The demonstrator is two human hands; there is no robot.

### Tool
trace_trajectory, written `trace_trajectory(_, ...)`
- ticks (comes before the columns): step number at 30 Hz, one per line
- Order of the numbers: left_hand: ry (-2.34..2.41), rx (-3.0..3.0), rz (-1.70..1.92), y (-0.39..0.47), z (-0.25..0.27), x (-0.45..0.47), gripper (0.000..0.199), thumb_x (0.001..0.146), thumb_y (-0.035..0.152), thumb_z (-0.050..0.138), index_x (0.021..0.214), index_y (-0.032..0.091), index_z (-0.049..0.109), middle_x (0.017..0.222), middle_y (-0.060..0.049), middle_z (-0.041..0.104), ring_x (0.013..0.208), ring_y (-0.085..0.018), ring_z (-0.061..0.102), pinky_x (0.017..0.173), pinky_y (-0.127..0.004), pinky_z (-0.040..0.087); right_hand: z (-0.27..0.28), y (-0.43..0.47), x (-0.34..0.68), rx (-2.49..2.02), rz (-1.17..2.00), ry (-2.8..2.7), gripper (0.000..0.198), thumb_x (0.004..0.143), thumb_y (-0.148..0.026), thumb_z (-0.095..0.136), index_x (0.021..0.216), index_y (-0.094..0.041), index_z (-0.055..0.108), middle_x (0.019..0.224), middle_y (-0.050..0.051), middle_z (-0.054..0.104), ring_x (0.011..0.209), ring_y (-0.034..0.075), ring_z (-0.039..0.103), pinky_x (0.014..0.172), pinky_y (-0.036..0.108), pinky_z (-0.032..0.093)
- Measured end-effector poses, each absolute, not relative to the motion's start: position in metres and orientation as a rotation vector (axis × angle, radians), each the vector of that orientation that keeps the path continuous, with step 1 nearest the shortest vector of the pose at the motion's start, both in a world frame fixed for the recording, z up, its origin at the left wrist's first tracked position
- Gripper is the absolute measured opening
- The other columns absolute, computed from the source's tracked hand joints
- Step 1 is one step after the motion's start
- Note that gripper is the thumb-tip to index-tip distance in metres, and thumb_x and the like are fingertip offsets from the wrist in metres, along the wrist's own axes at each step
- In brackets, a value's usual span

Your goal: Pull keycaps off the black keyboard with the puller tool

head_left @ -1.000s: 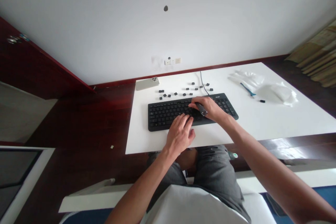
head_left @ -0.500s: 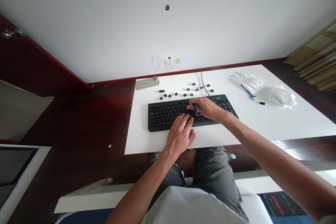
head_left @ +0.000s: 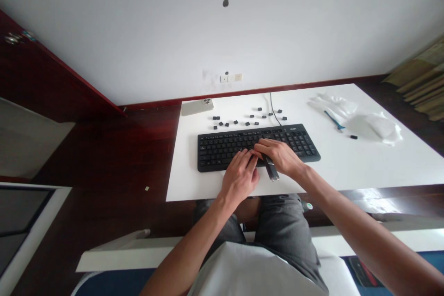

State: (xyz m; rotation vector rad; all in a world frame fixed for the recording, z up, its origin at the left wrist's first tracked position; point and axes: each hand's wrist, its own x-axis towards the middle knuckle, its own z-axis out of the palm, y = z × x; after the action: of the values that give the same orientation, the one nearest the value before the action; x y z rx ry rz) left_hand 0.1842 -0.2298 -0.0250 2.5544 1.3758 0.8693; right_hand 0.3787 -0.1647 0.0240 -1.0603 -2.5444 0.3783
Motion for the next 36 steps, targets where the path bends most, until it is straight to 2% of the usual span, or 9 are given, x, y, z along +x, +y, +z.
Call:
trace_trajectory(6,1.391,2.484,0.969,-0.228,-0.024,0.183,0.033,0.099,0.018,0.057,0.131,0.014,0.068,0.136,-0.013,0.071,0.136,-0.026,0.062,0.124,-0.044,0.047,0.004,-0.163,0.380,-0.931,0.268,-2.474,0.032,0.110,-0.027,0.046,0.080,-0.021,0.055,0.076,0.003,0.055,0.069,0.018,0.052,0.068,0.032,0.039)
trace_trajectory(9,1.461,2.418,1.012,-0.220,-0.020,0.180,0.028,0.101,0.015,0.055,0.124,0.019,0.071,0.128,-0.009,0.075,0.131,-0.024,0.064,0.120,-0.044,0.050,-0.004,-0.163,0.380,-0.909,0.194,-2.423,0.024,0.107,-0.024,0.049,0.087,-0.021,0.060,0.077,0.004,0.061,0.070,0.020,0.056,0.070,0.034,0.042)
trace_trajectory(11,1.477,2.443,0.989,-0.210,-0.016,0.179,0.034,0.102,0.016,0.055,0.133,0.018,0.069,0.138,-0.009,0.072,0.139,-0.026,0.059,0.122,-0.046,0.048,-0.008,-0.164,0.380,-0.901,0.187,-2.398,0.015,0.106,-0.023,0.050,0.101,-0.020,0.063,0.082,0.005,0.066,0.072,0.022,0.060,0.072,0.035,0.045)
trace_trajectory(14,1.406,2.541,0.884,-0.190,-0.012,0.178,0.044,0.103,0.016,0.054,0.147,0.017,0.062,0.154,-0.009,0.062,0.151,-0.029,0.049,0.126,-0.050,0.043,-0.009,-0.165,0.380,-0.895,0.179,-2.372,0.015,0.103,-0.026,0.052,0.114,-0.019,0.060,0.087,0.007,0.070,0.074,0.023,0.062,0.073,0.035,0.047)
trace_trajectory(17,1.285,2.625,0.774,-0.174,-0.011,0.178,0.040,0.104,0.017,0.054,0.141,0.021,0.069,0.154,-0.007,0.063,0.152,-0.028,0.048,0.127,-0.052,0.042,-0.006,-0.166,0.380,-0.865,0.178,-2.402,0.010,0.101,-0.028,0.052,0.105,-0.021,0.059,0.085,0.007,0.069,0.074,0.023,0.061,0.073,0.036,0.047)
trace_trajectory(21,1.240,2.602,0.780,-0.172,-0.014,0.177,0.033,0.105,0.018,0.056,0.132,0.022,0.075,0.143,-0.006,0.071,0.144,-0.024,0.058,0.124,-0.047,0.047,-0.003,-0.165,0.380,-0.794,0.179,-2.424,0.010,0.102,-0.021,0.048,0.098,-0.022,0.057,0.081,0.005,0.066,0.071,0.021,0.058,0.072,0.034,0.046)
trace_trajectory(26,1.280,2.559,0.830,-0.178,-0.017,0.177,0.030,0.106,0.020,0.056,0.126,0.022,0.077,0.137,-0.004,0.075,0.138,-0.023,0.063,0.122,-0.045,0.051,-0.005,-0.164,0.380,-0.740,0.159,-2.396,0.014,0.101,-0.015,0.046,0.101,-0.021,0.058,0.080,0.004,0.064,0.069,0.021,0.057,0.071,0.034,0.047)
trace_trajectory(31,1.257,2.553,0.845,-0.176,-0.018,0.177,0.028,0.105,0.018,0.057,0.122,0.019,0.079,0.137,-0.005,0.074,0.138,-0.023,0.064,0.123,-0.044,0.050,-0.006,-0.164,0.381,-0.742,0.171,-2.370,0.023,0.099,-0.017,0.048,0.119,-0.019,0.060,0.084,0.005,0.068,0.070,0.022,0.060,0.071,0.035,0.049)
trace_trajectory(36,1.266,2.482,0.923,-0.175,-0.019,0.177,0.027,0.106,0.020,0.057,0.123,0.021,0.078,0.134,-0.004,0.076,0.135,-0.022,0.066,0.121,-0.045,0.053,-0.006,-0.164,0.381,-0.762,0.146,-2.347,0.012,0.098,-0.018,0.050,0.106,-0.021,0.059,0.078,0.004,0.066,0.066,0.021,0.058,0.067,0.034,0.048)
